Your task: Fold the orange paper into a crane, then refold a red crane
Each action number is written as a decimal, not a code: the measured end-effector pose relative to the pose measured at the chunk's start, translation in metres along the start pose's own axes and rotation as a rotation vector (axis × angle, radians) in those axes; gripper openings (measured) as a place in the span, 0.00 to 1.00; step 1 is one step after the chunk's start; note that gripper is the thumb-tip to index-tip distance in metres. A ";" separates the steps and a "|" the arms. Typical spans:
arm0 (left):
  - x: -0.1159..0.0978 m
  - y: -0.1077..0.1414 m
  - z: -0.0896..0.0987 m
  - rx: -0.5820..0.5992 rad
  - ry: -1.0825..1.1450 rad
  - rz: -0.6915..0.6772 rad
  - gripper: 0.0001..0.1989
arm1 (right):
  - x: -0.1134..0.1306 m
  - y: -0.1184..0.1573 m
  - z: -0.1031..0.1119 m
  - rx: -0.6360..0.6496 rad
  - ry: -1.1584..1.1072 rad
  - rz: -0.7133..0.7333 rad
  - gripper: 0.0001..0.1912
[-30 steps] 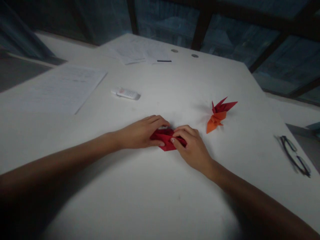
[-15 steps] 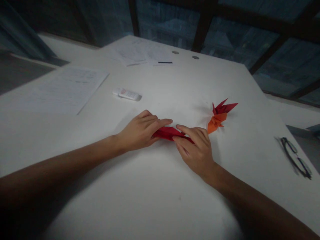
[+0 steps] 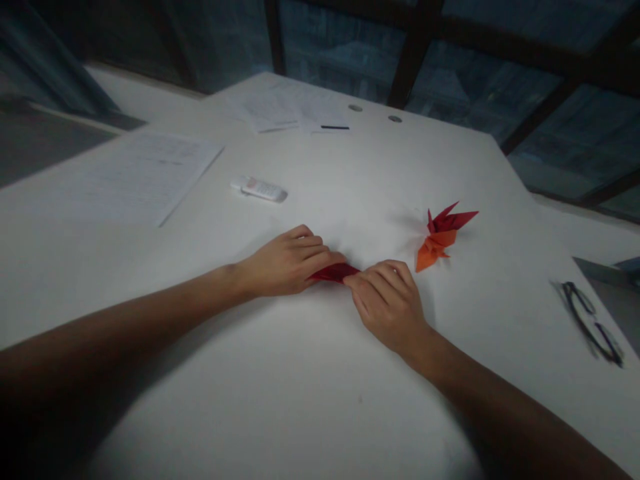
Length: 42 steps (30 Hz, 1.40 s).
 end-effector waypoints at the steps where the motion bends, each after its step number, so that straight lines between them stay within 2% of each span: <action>1: 0.001 0.000 0.000 0.007 0.012 -0.001 0.15 | 0.000 0.000 0.001 -0.005 0.015 0.009 0.12; 5: 0.002 -0.001 0.004 0.066 0.066 -0.040 0.17 | 0.001 0.000 0.004 0.023 0.074 0.078 0.13; 11: 0.001 0.000 0.013 0.241 0.157 -0.059 0.16 | 0.001 -0.003 0.001 0.171 0.011 0.113 0.10; 16: -0.001 -0.001 0.014 0.245 0.159 -0.045 0.17 | 0.005 -0.005 -0.001 0.229 -0.105 0.081 0.08; 23: -0.004 -0.003 0.013 0.196 0.138 -0.102 0.13 | 0.005 -0.003 -0.004 0.190 -0.178 -0.036 0.05; 26: -0.004 -0.003 0.011 0.218 0.165 -0.058 0.10 | 0.003 -0.002 -0.006 0.127 -0.202 -0.110 0.04; 28: -0.004 -0.002 0.009 0.247 0.180 -0.019 0.09 | 0.002 -0.001 -0.007 0.086 -0.213 -0.155 0.08; 33: -0.005 -0.002 0.007 0.287 0.221 0.080 0.07 | 0.000 -0.001 -0.009 0.124 -0.221 -0.188 0.09; 35: -0.004 -0.002 0.006 0.290 0.253 0.129 0.12 | -0.002 0.000 -0.010 0.145 -0.212 -0.215 0.12; 39: 0.001 0.000 0.002 0.257 0.305 0.237 0.33 | -0.005 0.001 -0.012 0.210 -0.198 -0.279 0.23; 42: 0.002 0.001 -0.001 0.269 0.353 0.282 0.38 | -0.005 0.002 -0.012 0.236 -0.188 -0.286 0.19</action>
Point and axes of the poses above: each hand's wrist, its own y-axis away from the middle knuckle, its own z-axis out of the back of the hand, x = y × z, the point moved 1 cm from there along -y, towards the middle knuckle, and after that the axes turned 14 degrees about z, right-handed, at the moved point
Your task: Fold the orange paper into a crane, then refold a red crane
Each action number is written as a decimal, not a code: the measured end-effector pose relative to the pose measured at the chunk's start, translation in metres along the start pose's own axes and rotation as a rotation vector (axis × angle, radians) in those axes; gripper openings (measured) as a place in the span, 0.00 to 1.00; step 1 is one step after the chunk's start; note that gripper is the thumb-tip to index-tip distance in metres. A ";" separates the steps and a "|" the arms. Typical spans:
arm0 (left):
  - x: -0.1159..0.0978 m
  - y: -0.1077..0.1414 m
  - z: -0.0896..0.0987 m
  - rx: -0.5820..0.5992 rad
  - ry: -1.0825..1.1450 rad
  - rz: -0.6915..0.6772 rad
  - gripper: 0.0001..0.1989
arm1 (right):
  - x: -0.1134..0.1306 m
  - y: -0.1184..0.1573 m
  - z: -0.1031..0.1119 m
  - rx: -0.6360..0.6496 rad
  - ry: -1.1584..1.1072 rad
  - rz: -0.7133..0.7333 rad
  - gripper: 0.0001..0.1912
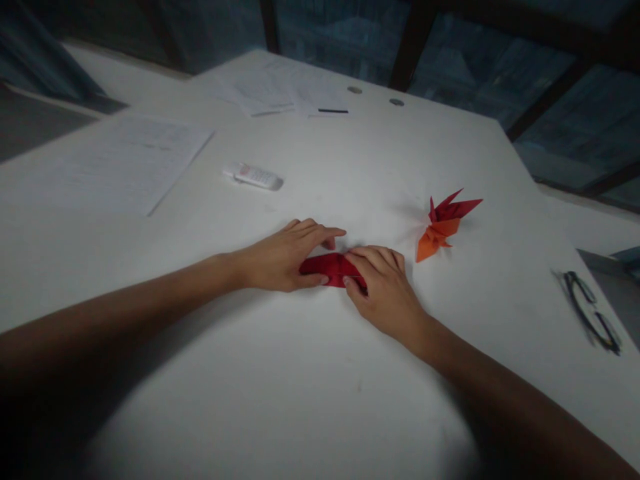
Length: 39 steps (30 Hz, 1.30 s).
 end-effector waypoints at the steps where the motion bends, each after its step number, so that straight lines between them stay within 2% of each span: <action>1: 0.000 0.000 0.000 0.013 0.025 0.000 0.37 | 0.000 0.000 0.000 0.001 0.000 -0.003 0.18; 5: 0.000 -0.001 -0.001 0.014 0.128 0.012 0.39 | 0.001 0.000 0.001 -0.029 -0.023 -0.049 0.21; 8: 0.001 -0.002 -0.002 0.006 0.124 0.034 0.40 | 0.001 -0.001 0.002 -0.042 -0.048 -0.068 0.21; 13: 0.001 -0.005 -0.002 0.042 0.072 0.025 0.30 | 0.002 -0.002 0.004 -0.073 -0.081 -0.032 0.11; 16: -0.001 -0.004 -0.001 0.056 0.100 0.019 0.24 | 0.002 -0.002 0.004 -0.090 -0.079 -0.009 0.10; 21: -0.002 -0.003 0.001 0.039 0.156 0.007 0.19 | 0.004 -0.002 0.005 -0.101 -0.040 -0.011 0.17; 25: 0.000 -0.004 0.001 0.053 0.157 -0.058 0.07 | 0.004 -0.002 0.004 -0.102 -0.046 0.042 0.08; 27: 0.000 -0.004 0.001 0.052 0.146 -0.083 0.04 | 0.004 -0.001 0.004 -0.110 -0.040 0.057 0.05; 31: -0.002 -0.003 0.002 0.044 0.107 -0.094 0.06 | 0.004 -0.001 0.004 -0.105 -0.011 0.087 0.05; 37: -0.003 -0.001 0.002 0.041 0.079 -0.094 0.17 | 0.008 -0.002 0.005 -0.052 0.008 0.097 0.03; 39: -0.003 -0.001 0.002 0.036 0.057 -0.096 0.17 | 0.008 -0.002 0.006 -0.045 -0.004 0.077 0.02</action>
Point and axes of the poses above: each hand's wrist, its own y-axis away from the middle knuckle, its own z-axis out of the back of the hand, x = y × z, the point moved 1 cm from there along -y, towards the middle knuckle, and after that the axes turned 14 degrees about z, right-handed, at the moved point
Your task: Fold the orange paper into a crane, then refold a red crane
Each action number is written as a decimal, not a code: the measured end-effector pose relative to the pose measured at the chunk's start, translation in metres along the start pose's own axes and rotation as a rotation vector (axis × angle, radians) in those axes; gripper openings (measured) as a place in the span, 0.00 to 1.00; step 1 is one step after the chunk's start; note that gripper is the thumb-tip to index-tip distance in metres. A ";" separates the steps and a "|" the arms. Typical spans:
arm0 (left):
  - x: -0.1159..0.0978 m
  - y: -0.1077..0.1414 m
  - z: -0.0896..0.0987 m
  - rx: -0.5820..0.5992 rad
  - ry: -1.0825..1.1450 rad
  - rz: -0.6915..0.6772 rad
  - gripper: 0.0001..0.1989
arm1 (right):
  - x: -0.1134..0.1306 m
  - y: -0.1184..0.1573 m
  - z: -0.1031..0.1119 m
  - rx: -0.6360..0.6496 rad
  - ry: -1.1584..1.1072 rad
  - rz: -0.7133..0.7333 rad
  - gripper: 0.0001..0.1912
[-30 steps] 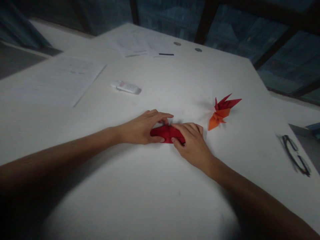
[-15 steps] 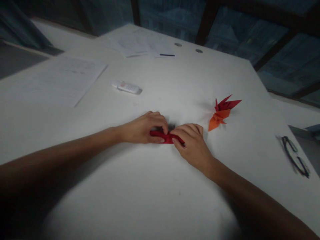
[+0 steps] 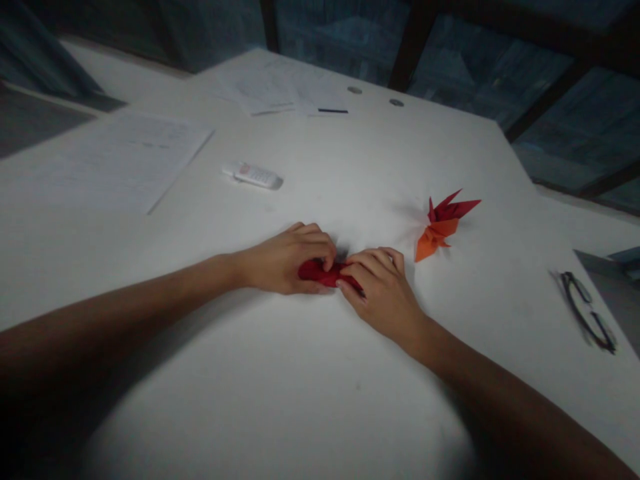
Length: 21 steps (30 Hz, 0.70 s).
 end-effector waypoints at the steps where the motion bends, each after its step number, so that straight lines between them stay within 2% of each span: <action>1: 0.000 0.000 0.000 0.000 -0.010 -0.001 0.15 | 0.000 0.000 0.000 0.000 -0.008 -0.014 0.02; 6: -0.001 0.001 0.001 0.012 -0.023 -0.029 0.11 | -0.003 -0.001 0.000 0.020 -0.085 -0.061 0.01; 10: -0.001 0.001 0.001 0.026 -0.041 -0.090 0.12 | -0.005 0.000 -0.001 0.025 -0.088 -0.046 0.01; 16: 0.001 0.001 0.000 -0.012 -0.002 -0.111 0.06 | -0.003 0.000 0.000 0.008 -0.071 -0.029 0.02; 21: 0.001 0.002 -0.001 -0.027 -0.001 -0.108 0.11 | -0.002 0.000 0.001 0.003 -0.078 -0.035 0.08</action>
Point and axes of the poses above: each hand's wrist, its own y-axis away from the middle knuckle, its own z-axis out of the back of the hand, x = y × z, the point moved 1 cm from there along -y, towards the middle knuckle, and after that the axes turned 14 degrees about z, right-handed, at the moved point
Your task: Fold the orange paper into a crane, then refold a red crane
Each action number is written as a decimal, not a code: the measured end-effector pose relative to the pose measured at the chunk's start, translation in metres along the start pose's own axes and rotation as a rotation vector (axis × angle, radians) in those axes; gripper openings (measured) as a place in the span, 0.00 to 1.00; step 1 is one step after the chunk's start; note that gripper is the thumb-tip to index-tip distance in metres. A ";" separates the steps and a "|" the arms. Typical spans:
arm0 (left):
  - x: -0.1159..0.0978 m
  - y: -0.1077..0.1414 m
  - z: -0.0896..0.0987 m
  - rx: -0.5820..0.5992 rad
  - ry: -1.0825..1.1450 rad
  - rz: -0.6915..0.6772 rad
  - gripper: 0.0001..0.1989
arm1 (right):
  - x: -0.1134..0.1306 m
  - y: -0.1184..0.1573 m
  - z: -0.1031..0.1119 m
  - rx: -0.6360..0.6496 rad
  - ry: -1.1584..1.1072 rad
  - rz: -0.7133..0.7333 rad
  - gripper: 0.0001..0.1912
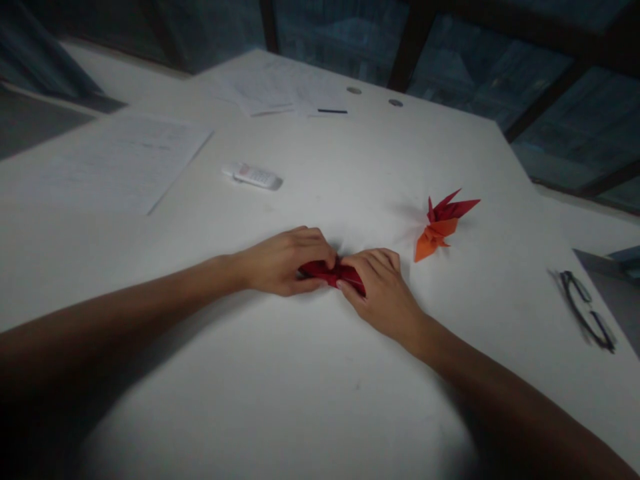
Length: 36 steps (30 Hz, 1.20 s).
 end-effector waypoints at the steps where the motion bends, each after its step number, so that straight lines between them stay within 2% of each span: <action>1: 0.000 0.000 0.000 0.001 0.000 -0.006 0.11 | 0.000 0.000 0.000 0.009 0.000 0.009 0.08; 4: -0.001 0.000 0.000 0.014 -0.004 -0.038 0.10 | 0.001 -0.001 0.000 0.022 0.014 0.031 0.06; 12: 0.001 -0.001 -0.002 0.010 -0.012 -0.060 0.13 | 0.002 0.000 0.000 0.004 0.072 0.027 0.09; 16: -0.001 -0.002 0.000 0.000 0.043 -0.066 0.12 | 0.000 0.001 -0.001 0.024 0.058 0.034 0.04; 24: -0.001 -0.002 0.000 0.012 0.056 -0.065 0.14 | 0.000 0.001 -0.001 0.005 0.046 0.051 0.08; 30: -0.002 0.000 -0.004 0.000 -0.061 -0.080 0.10 | 0.000 0.000 0.000 -0.038 -0.022 0.081 0.08; 36: -0.003 -0.001 -0.005 -0.026 -0.023 -0.092 0.11 | 0.000 0.000 0.001 -0.124 -0.075 0.124 0.08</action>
Point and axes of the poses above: each hand's wrist, its own y-axis away from the middle knuckle, its own z-axis out of the back of the hand, x = y × z, the point moved 1 cm from there along -y, towards the middle knuckle, and after that the axes turned 14 degrees about z, right-handed, at the moved point
